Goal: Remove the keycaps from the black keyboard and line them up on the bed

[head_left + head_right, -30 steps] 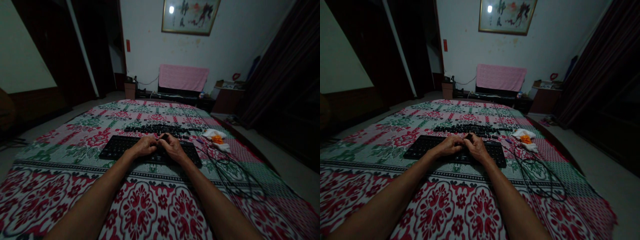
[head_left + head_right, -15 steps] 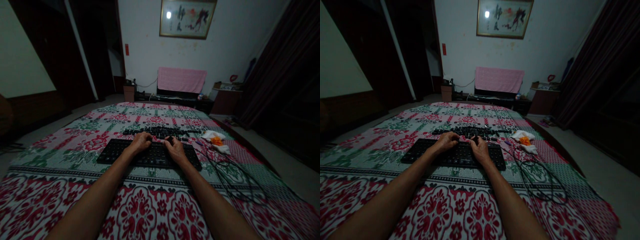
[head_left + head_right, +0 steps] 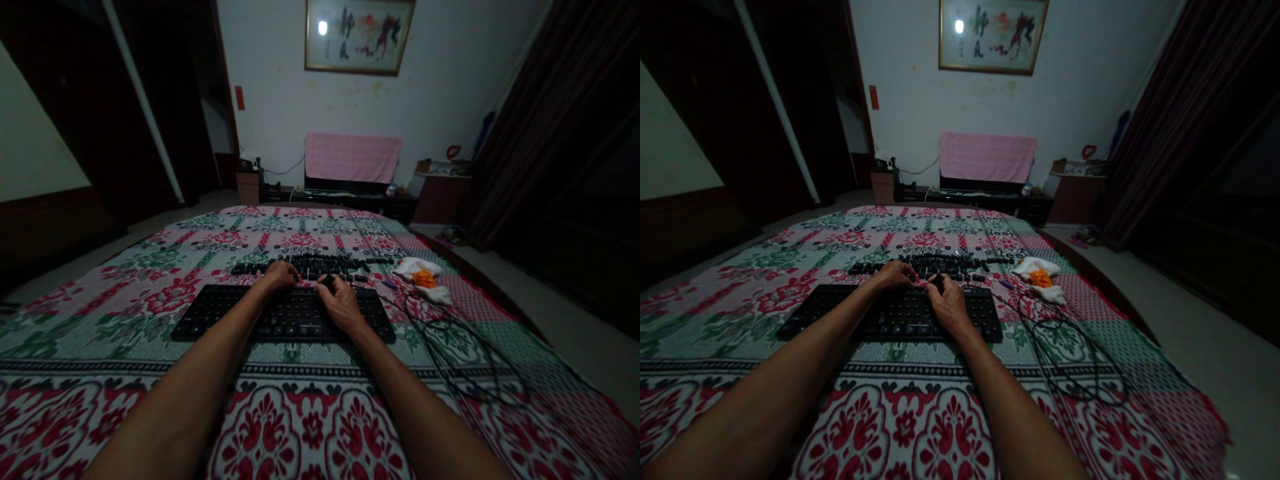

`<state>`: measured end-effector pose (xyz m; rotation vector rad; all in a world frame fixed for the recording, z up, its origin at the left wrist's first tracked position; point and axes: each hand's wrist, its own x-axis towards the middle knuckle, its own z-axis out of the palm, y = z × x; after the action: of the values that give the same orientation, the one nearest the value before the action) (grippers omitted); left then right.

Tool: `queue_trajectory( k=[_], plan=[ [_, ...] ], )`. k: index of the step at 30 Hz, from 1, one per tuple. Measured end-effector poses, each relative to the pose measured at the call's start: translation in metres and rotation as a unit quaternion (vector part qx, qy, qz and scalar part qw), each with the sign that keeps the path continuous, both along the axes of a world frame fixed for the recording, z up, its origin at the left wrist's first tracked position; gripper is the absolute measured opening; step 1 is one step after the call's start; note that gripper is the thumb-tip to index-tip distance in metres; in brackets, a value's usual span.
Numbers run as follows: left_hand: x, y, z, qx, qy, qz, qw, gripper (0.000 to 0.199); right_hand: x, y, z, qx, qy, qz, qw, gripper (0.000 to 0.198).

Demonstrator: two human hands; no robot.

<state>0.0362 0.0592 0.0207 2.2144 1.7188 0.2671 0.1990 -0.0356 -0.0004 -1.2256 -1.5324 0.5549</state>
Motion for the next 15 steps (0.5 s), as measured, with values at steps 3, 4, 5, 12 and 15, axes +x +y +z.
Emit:
queue_trajectory(
  k=[3, 4, 5, 12, 15],
  plan=[
    [-0.0012, 0.0002, 0.0018, -0.001, 0.005, 0.000, 1.000, 0.033, 0.0001, 0.0005, -0.0006, 0.005, 0.003, 0.003, 1.000, 0.023],
    [-0.0015, 0.0003, 0.0015, 0.004, 0.006, 0.000, 1.000, 0.032, 0.0002, 0.0005, -0.0007, 0.006, 0.003, 0.005, 1.000, 0.023],
    [-0.0016, 0.0003, 0.0010, 0.009, 0.007, 0.000, 1.000, 0.030, 0.0003, 0.0006, -0.0007, 0.007, 0.002, 0.006, 1.000, 0.022],
    [0.0004, -0.0022, -0.0040, 0.057, -0.001, 0.012, 0.998, 0.029, -0.0001, 0.0010, -0.0011, 0.011, -0.007, 0.003, 1.000, 0.021],
    [0.0023, -0.0035, -0.0072, 0.075, -0.019, 0.016, 0.997, 0.030, -0.0001, 0.0006, -0.0003, 0.010, -0.011, 0.000, 1.000, 0.020]
  ],
)
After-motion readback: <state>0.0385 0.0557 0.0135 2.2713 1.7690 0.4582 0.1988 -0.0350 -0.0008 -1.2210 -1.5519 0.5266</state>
